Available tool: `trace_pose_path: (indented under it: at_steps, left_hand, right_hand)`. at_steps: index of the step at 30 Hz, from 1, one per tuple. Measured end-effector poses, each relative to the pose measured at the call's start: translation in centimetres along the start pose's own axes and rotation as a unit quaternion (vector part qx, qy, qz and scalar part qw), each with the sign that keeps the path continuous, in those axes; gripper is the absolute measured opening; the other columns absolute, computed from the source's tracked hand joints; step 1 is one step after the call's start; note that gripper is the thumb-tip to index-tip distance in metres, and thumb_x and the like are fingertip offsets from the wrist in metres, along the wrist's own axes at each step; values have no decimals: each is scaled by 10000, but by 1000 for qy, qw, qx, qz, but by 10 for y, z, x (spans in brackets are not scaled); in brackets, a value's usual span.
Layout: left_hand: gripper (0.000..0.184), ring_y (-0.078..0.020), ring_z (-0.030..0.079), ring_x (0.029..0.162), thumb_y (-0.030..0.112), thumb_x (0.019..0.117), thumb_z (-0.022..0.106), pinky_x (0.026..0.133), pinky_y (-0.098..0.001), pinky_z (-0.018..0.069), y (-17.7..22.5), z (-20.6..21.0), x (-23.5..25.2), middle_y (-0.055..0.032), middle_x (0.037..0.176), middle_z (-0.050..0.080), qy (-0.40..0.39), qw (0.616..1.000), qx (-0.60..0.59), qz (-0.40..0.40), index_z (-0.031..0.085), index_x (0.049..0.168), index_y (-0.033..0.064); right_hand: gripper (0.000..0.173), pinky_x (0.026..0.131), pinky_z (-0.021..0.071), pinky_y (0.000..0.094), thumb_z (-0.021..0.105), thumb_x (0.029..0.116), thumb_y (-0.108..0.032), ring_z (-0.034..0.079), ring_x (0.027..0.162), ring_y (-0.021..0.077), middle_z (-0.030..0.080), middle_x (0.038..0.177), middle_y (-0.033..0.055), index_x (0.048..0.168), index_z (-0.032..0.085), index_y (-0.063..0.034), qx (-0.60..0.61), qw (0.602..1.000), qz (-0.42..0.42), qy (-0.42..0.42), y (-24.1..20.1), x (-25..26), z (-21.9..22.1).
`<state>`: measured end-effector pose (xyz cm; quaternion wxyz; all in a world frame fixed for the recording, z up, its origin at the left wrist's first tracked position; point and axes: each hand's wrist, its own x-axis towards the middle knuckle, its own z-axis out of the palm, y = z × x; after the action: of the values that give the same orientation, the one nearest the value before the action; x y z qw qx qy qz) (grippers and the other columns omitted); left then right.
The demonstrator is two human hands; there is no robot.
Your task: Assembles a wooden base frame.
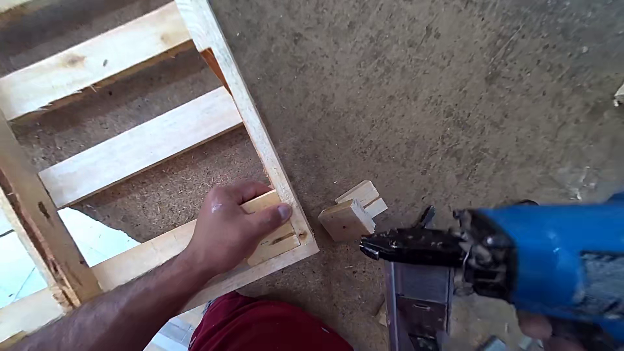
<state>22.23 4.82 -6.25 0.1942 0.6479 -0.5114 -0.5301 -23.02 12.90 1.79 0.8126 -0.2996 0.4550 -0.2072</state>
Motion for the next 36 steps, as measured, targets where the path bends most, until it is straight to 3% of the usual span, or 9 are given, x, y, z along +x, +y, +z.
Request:
trace_pose_path:
  at_steps: [2, 4, 6, 8, 11, 23, 27, 32, 36]
  left_hand:
    - [239, -138, 623, 482, 471, 835, 727, 396, -344, 524, 0, 1, -2, 25, 668, 691, 4, 1000, -5, -4, 751, 898, 242]
    - [249, -135, 596, 455, 470, 855, 701, 378, -323, 511, -5, 2, -3, 19, 654, 673, 11, 999, -29, 16, 739, 893, 227]
    - [272, -104, 540, 443, 456, 957, 581, 373, -285, 471, -10, 3, -2, 42, 631, 612, 20, 997, -47, 54, 697, 882, 221]
    - [351, -78, 470, 401, 433, 1043, 448, 344, -255, 420, -14, 4, -1, 56, 565, 522, 27, 994, -68, 77, 633, 845, 211]
    - [381, -55, 533, 484, 395, 1075, 352, 410, -231, 468, -17, 4, -2, 75, 641, 565, 41, 992, -92, 77, 647, 922, 209]
    - [317, -63, 533, 470, 252, 1013, 346, 390, -226, 474, -14, 7, -6, 55, 676, 574, 71, 991, -105, 38, 637, 895, 209]
    - [311, -66, 568, 520, 249, 1010, 346, 420, -235, 495, -13, 9, -7, 57, 711, 597, 84, 992, -91, 24, 634, 899, 212]
    - [299, -58, 560, 530, 251, 1018, 348, 436, -217, 482, -15, 7, -5, 61, 686, 571, 72, 992, -91, 48, 618, 896, 209]
    - [297, -56, 561, 525, 256, 1018, 349, 426, -221, 479, -16, 6, -4, 62, 676, 571, 72, 992, -92, 47, 614, 893, 213]
  right_hand:
    - [297, 609, 578, 206, 685, 936, -431, 671, 651, 38, 750, 920, -43, 1160, 742, -245, -13, 999, 23, -20, -27, 30, -8]
    - [327, 590, 589, 226, 681, 956, -408, 677, 638, 76, 751, 945, 32, 1191, 723, -184, 9, 997, 26, -69, -38, 58, -17]
    - [348, 568, 589, 219, 657, 984, -388, 681, 628, 85, 756, 977, 78, 1237, 709, -154, 20, 993, 33, -110, -40, 83, -24]
    - [359, 572, 586, 207, 654, 989, -394, 676, 636, 69, 755, 990, 67, 1258, 706, -162, 20, 989, 59, -132, -40, 98, -29]
    - [362, 575, 570, 185, 653, 988, -404, 668, 642, 41, 763, 1003, 45, 1260, 712, -172, 26, 985, 90, -143, -40, 108, -36]
    - [352, 595, 569, 177, 682, 976, -388, 666, 671, 32, 753, 1052, 29, 1256, 709, -176, 46, 975, 137, -171, -31, 125, -49]
    - [289, 626, 578, 185, 701, 952, -409, 673, 679, 30, 735, 902, -37, 1145, 739, -197, 45, 978, 135, -154, -32, 127, -45]
    - [383, 654, 601, 200, 670, 981, -385, 706, 727, 56, 764, 994, 12, 1295, 699, -168, 52, 978, 99, -178, -33, 135, -49]
    - [362, 635, 574, 188, 678, 969, -414, 673, 708, 36, 744, 976, -7, 1234, 713, -170, 48, 975, 113, -183, -35, 143, -49]
